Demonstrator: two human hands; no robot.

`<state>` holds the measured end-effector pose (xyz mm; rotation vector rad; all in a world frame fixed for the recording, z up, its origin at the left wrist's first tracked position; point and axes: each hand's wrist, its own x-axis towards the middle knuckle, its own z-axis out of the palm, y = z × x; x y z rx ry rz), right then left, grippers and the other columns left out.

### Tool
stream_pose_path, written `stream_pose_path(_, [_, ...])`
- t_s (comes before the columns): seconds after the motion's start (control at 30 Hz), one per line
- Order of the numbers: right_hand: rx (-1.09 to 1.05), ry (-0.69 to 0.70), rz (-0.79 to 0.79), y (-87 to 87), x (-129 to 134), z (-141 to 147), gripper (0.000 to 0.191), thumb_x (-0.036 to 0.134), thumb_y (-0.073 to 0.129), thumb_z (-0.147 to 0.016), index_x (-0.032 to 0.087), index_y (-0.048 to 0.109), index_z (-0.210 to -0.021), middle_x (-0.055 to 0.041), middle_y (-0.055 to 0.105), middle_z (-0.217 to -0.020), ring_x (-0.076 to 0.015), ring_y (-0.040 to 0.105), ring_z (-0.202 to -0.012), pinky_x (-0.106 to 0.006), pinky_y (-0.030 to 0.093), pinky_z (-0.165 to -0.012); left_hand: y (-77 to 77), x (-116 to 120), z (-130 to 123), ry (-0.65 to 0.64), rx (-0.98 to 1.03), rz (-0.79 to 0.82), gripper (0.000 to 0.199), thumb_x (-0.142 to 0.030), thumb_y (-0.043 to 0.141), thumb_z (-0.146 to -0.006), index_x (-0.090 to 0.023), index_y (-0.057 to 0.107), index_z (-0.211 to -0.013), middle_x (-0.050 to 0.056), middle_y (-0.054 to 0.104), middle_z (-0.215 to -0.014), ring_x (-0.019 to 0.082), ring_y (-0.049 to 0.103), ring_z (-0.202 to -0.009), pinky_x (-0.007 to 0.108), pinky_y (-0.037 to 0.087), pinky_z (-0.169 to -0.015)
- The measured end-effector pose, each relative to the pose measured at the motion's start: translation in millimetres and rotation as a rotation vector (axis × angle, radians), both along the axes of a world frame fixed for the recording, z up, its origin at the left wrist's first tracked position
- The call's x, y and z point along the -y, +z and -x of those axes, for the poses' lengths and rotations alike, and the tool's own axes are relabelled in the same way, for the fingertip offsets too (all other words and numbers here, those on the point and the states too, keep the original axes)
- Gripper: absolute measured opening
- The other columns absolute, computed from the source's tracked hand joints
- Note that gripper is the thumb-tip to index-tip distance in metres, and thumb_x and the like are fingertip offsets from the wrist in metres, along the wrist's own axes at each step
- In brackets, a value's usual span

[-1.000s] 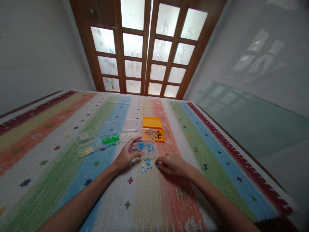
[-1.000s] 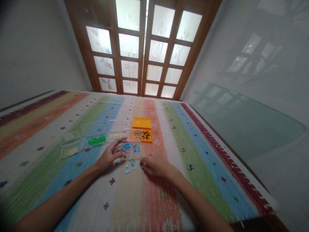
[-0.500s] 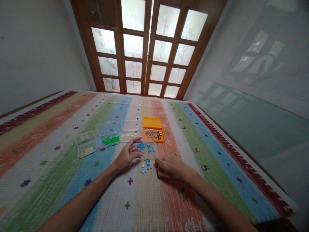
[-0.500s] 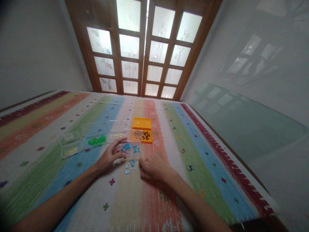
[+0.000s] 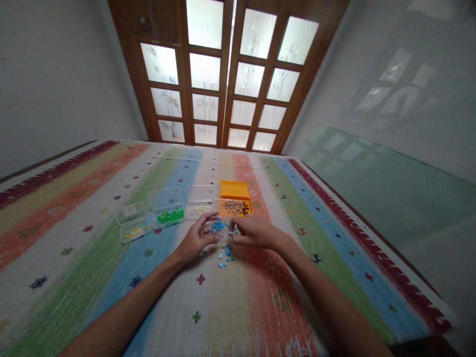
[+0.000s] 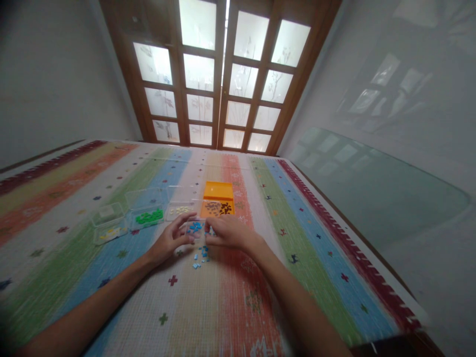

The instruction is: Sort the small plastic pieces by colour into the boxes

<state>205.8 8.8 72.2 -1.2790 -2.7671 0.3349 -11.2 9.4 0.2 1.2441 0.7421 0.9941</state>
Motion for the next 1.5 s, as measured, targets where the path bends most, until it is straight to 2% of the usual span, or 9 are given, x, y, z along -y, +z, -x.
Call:
stream_pose_path(0.17, [0.022,-0.008,0.051,-1.3,-18.6,14.4,0.022,0.030,0.066,-0.090,0.014,0.066,-0.105,-0.0046,0.067,-0.083,-0.0160,0.056,-0.073,-0.024,0.032,-0.063,-2.7,-0.1,0.4,-0.018,0.022,-0.001,0.067,-0.018,0.076,-0.069,-0.024,0.051,-0.131,0.009,0.055,-0.131,0.018,0.067,-0.094,0.030,0.052,-0.083])
stream_pose_path(0.37, [0.094,-0.001,0.060,-2.4,-23.1,19.5,0.026,0.038,0.064,-0.091,0.015,0.069,-0.104,-0.0074,0.069,-0.087,-0.0186,0.060,-0.078,-0.026,0.035,-0.066,-3.7,-0.8,0.6,-0.029,0.025,-0.005,0.067,-0.017,0.077,-0.068,-0.024,0.052,-0.130,0.010,0.056,-0.133,0.019,0.067,-0.100,0.032,0.051,-0.090])
stream_pose_path(0.6, [0.135,0.003,-0.032,-4.4,-19.7,16.3,0.026,0.034,0.061,-0.092,0.018,0.072,-0.110,-0.0101,0.073,-0.093,-0.0217,0.064,-0.085,-0.027,0.039,-0.068,-0.3,0.3,0.2,-0.005,0.017,0.010,0.068,-0.016,0.078,-0.067,-0.023,0.053,-0.130,0.011,0.054,-0.136,0.019,0.067,-0.099,0.031,0.053,-0.088])
stream_pose_path(0.8, [0.171,-0.008,-0.062,2.8,-13.4,16.0,0.026,0.024,0.058,-0.092,0.018,0.073,-0.112,-0.0107,0.075,-0.091,-0.0209,0.066,-0.080,-0.027,0.037,-0.067,2.3,1.9,-0.6,0.001,0.012,0.015,0.067,-0.016,0.076,-0.067,-0.022,0.054,-0.130,0.010,0.056,-0.133,0.020,0.067,-0.100,0.032,0.053,-0.088])
stream_pose_path(0.9, [0.136,-0.004,-0.088,2.4,-12.1,13.1,0.027,0.022,0.058,-0.091,0.019,0.074,-0.113,-0.0095,0.075,-0.088,-0.0192,0.065,-0.077,-0.026,0.036,-0.065,2.5,2.2,-0.8,0.005,0.001,0.015,0.068,-0.016,0.076,-0.067,-0.022,0.053,-0.130,0.011,0.055,-0.134,0.019,0.067,-0.099,0.032,0.053,-0.088])
stream_pose_path(1.07, [0.108,0.052,-0.066,-1.9,-9.1,7.4,0.026,0.017,0.058,-0.087,0.022,0.078,-0.103,-0.0075,0.076,-0.080,-0.0165,0.063,-0.070,-0.025,0.032,-0.062,2.2,2.1,-0.6,0.003,-0.004,0.016,0.069,-0.016,0.076,-0.067,-0.022,0.051,-0.131,0.011,0.054,-0.136,0.017,0.068,-0.095,0.031,0.053,-0.087])
stream_pose_path(1.2, [0.102,0.025,-0.059,-5.3,-7.5,1.8,0.031,0.016,0.056,-0.086,0.021,0.078,-0.107,-0.0090,0.076,-0.081,-0.0168,0.063,-0.068,-0.025,0.032,-0.061,2.3,2.1,-0.1,-0.010,-0.005,0.023,0.068,-0.016,0.075,-0.068,-0.022,0.051,-0.131,0.012,0.054,-0.137,0.016,0.068,-0.090,0.031,0.054,-0.084])
stream_pose_path(1.37, [-0.086,0.004,0.001,-4.7,-3.1,-10.5,0.034,0.010,0.055,-0.083,0.018,0.077,-0.108,-0.0055,0.075,-0.078,-0.0130,0.060,-0.064,-0.023,0.036,-0.063,0.5,1.1,0.2,0.002,-0.006,0.010,0.067,-0.017,0.076,-0.068,-0.022,0.052,-0.130,0.010,0.056,-0.132,0.016,0.068,-0.089,0.031,0.054,-0.084])
stream_pose_path(1.5, [-0.198,-0.053,0.056,-2.5,9.0,-19.1,0.023,0.015,0.057,-0.082,0.014,0.077,-0.094,-0.0009,0.067,-0.062,-0.0097,0.052,-0.052,-0.021,0.034,-0.057,-1.0,0.0,0.2,0.006,-0.014,0.007,0.067,-0.017,0.075,-0.068,-0.023,0.052,-0.130,0.010,0.057,-0.130,0.017,0.068,-0.089,0.032,0.055,-0.083])
